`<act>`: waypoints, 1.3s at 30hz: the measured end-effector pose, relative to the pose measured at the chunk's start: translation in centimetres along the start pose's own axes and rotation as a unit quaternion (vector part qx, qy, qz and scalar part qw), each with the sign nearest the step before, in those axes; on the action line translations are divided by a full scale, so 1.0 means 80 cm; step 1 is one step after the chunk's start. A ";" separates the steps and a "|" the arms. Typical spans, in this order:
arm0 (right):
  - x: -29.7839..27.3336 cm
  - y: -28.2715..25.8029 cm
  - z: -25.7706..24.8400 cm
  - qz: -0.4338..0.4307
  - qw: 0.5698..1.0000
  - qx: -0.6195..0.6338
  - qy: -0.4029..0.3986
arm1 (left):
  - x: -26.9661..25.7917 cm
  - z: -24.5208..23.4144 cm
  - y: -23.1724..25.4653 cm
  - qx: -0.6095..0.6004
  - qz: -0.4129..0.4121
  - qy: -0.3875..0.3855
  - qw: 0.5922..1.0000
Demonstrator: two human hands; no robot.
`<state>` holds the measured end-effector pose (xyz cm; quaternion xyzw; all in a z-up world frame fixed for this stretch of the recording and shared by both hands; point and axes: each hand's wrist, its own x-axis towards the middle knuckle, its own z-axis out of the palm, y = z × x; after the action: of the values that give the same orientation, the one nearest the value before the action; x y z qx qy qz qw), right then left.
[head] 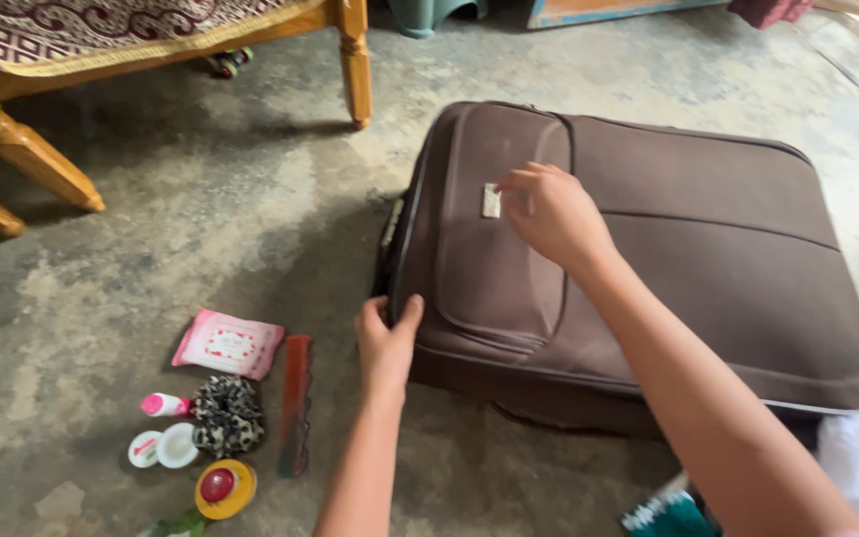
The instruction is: The person closes a suitcase by pulling the zippers around the lid and then extending the telescopic handle.
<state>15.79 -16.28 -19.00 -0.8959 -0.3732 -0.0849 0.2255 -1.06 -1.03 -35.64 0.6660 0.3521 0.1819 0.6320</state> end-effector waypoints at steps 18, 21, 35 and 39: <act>0.261 0.070 0.253 0.002 0.973 -0.231 0.000 | 0.018 -0.019 0.060 0.101 -0.049 -0.033 0.993; 0.275 0.083 0.261 0.031 0.967 -0.246 -0.050 | 0.030 -0.002 0.104 0.176 0.014 -0.021 0.984; 0.296 0.160 0.280 0.168 0.977 -0.118 0.054 | 0.454 0.227 0.069 0.130 0.320 -0.140 0.928; 0.284 0.175 0.305 0.126 0.968 -0.050 0.212 | 0.495 0.256 0.043 -0.043 0.250 -0.305 0.918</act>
<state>41.37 0.79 -38.01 -0.9073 -0.1961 -0.2625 0.2635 41.01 12.15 -43.11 0.7274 -0.0440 0.1371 0.6710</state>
